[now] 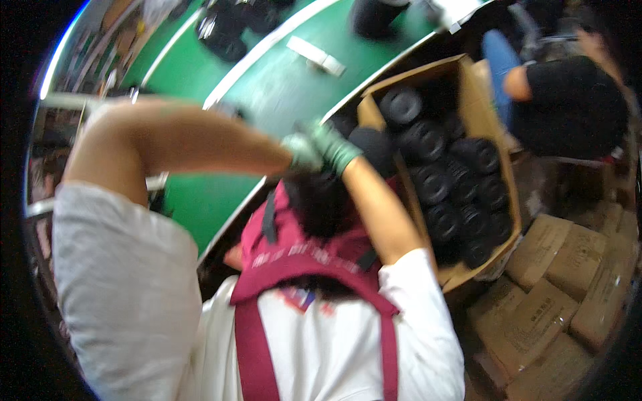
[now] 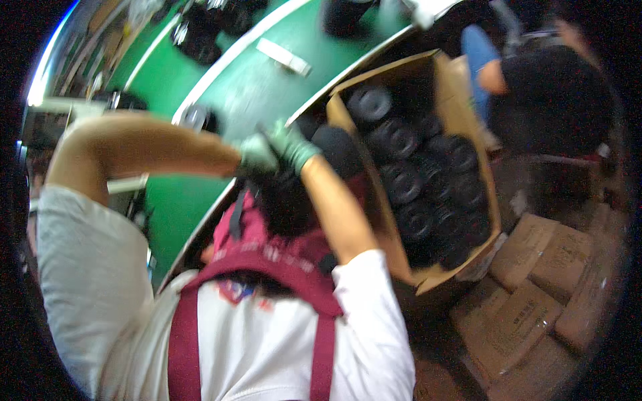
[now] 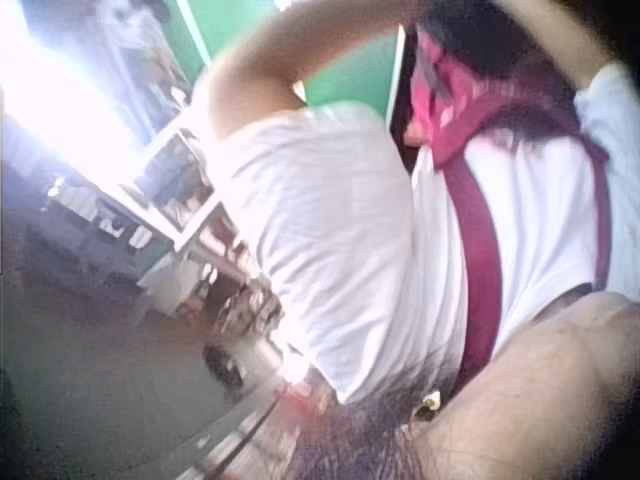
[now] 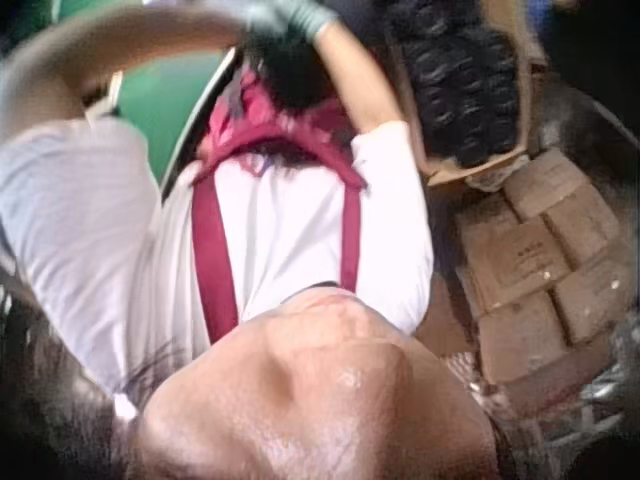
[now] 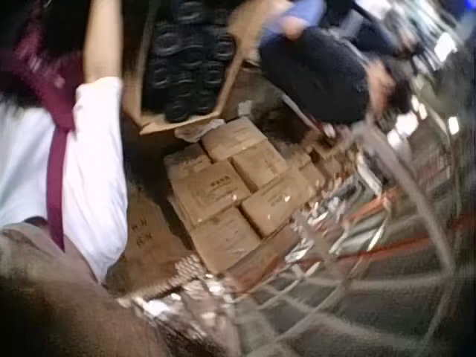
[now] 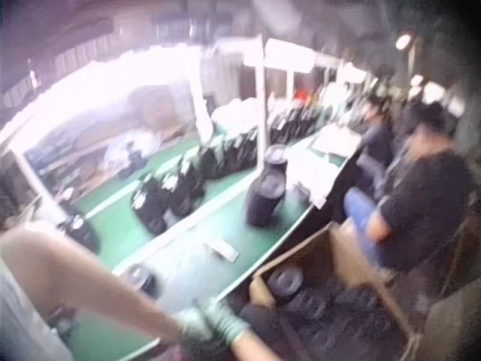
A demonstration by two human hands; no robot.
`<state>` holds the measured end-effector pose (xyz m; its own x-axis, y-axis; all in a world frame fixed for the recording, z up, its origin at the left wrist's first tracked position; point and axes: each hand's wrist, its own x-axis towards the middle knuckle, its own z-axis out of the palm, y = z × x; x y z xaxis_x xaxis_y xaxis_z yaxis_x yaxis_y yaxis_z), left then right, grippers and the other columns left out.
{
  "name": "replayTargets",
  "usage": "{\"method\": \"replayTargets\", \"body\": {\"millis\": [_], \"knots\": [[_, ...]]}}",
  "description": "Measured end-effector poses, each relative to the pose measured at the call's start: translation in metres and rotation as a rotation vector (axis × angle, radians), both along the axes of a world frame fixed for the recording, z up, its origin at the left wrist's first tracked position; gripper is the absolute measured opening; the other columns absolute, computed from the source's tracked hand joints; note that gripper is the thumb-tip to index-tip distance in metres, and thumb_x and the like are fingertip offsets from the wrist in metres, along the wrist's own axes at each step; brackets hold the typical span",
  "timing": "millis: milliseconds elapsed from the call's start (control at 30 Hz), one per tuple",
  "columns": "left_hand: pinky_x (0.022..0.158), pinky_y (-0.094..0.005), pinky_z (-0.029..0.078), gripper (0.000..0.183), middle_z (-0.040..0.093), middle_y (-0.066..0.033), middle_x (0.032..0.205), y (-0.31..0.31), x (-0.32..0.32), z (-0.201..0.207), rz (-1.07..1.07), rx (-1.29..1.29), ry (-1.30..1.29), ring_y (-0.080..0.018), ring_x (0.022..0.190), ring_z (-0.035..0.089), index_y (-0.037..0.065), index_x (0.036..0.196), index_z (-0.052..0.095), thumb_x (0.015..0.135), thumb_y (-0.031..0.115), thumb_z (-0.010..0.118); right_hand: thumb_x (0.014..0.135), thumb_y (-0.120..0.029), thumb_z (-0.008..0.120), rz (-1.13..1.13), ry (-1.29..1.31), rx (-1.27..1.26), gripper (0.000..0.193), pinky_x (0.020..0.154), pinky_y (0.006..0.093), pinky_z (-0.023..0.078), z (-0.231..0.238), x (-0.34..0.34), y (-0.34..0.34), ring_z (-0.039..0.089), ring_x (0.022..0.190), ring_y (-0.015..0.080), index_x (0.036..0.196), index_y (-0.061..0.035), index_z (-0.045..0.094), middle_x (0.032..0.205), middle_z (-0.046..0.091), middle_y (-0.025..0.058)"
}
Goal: The person assembles black kettles on a green conveyor belt. They pick up a kettle body, insert a metal heating element, and secure a black lid. The person repeats this process for multiple units, placing the finished kettles on the belt.
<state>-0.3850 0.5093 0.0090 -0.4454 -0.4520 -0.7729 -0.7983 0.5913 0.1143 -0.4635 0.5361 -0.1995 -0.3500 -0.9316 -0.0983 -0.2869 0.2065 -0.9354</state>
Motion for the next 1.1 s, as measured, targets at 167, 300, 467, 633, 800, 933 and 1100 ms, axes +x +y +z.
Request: {"method": "replayTargets", "body": {"millis": [167,300,467,633,800,933,1100], "knots": [[0.097,-0.0447,0.053,0.059,0.068,-0.0270,0.116,-0.018,0.033,0.003,-0.236,0.035,0.255,-0.0403,0.113,0.065,0.000,0.121,0.061,0.073,0.031,0.077,0.093,-0.021,0.061,-0.056,1.137,-0.078,0.028,0.077,0.0468,0.046,0.053,0.006,0.044,0.067,0.096,0.0237,0.120,-0.0242,0.064,0.096,0.071,0.0023],[0.095,-0.0482,0.052,0.055,0.063,-0.0223,0.116,-0.044,0.055,-0.014,-0.563,0.104,0.462,-0.0439,0.112,0.061,0.004,0.129,0.054,0.079,0.018,0.073,0.093,-0.038,0.060,-0.170,0.832,0.059,0.033,0.080,0.0445,0.045,0.117,0.011,0.075,0.066,0.086,0.0261,0.079,-0.0109,0.074,0.083,0.073,0.0069],[0.086,-0.0466,0.057,0.071,0.059,-0.0177,0.127,-0.078,0.048,-0.049,-0.951,0.130,0.699,-0.0404,0.106,0.064,0.009,0.139,0.049,0.074,0.016,0.077,0.093,-0.042,0.064,-0.156,1.034,0.334,0.032,0.078,0.0439,0.046,0.171,0.033,0.104,0.066,0.082,0.0269,0.091,-0.0112,0.072,0.080,0.070,0.0066],[0.076,-0.0410,0.059,0.053,0.056,-0.0118,0.128,-0.088,0.034,-0.075,-1.243,0.086,0.908,-0.0315,0.098,0.068,0.012,0.127,0.059,0.078,0.020,0.076,0.098,-0.046,0.060,-0.235,1.043,0.436,0.038,0.067,0.0433,0.048,0.201,0.066,0.115,0.068,0.068,0.0277,0.082,-0.0123,0.063,0.075,0.067,0.0093],[0.076,-0.0390,0.059,0.047,0.056,-0.0117,0.124,-0.075,0.004,-0.077,-1.383,0.112,1.108,-0.0272,0.097,0.066,0.014,0.127,0.059,0.082,0.024,0.071,0.096,-0.044,0.063,-0.211,0.929,0.682,0.033,0.068,0.0445,0.053,0.226,0.072,0.135,0.071,0.079,0.0298,0.106,-0.0130,0.066,0.086,0.069,0.0108],[0.090,-0.0446,0.055,0.058,0.056,-0.0118,0.130,-0.073,0.010,-0.054,-1.175,0.045,0.949,-0.0321,0.108,0.063,0.014,0.134,0.056,0.080,0.025,0.075,0.095,-0.039,0.064,-0.180,0.870,0.238,0.029,0.070,0.0470,0.052,0.200,0.022,0.142,0.068,0.078,0.0320,0.099,-0.0109,0.068,0.084,0.069,0.0101],[0.117,-0.0511,0.035,0.088,0.049,-0.0219,0.146,-0.047,0.060,-0.044,-0.196,-0.089,1.385,-0.0419,0.137,0.045,0.001,0.145,0.045,0.071,0.026,0.087,0.098,-0.037,0.060,-0.466,0.414,0.310,0.030,0.079,0.0516,0.052,0.140,-0.051,0.101,0.067,0.095,0.0412,0.111,-0.0111,0.067,0.103,0.072,0.0170]]}}
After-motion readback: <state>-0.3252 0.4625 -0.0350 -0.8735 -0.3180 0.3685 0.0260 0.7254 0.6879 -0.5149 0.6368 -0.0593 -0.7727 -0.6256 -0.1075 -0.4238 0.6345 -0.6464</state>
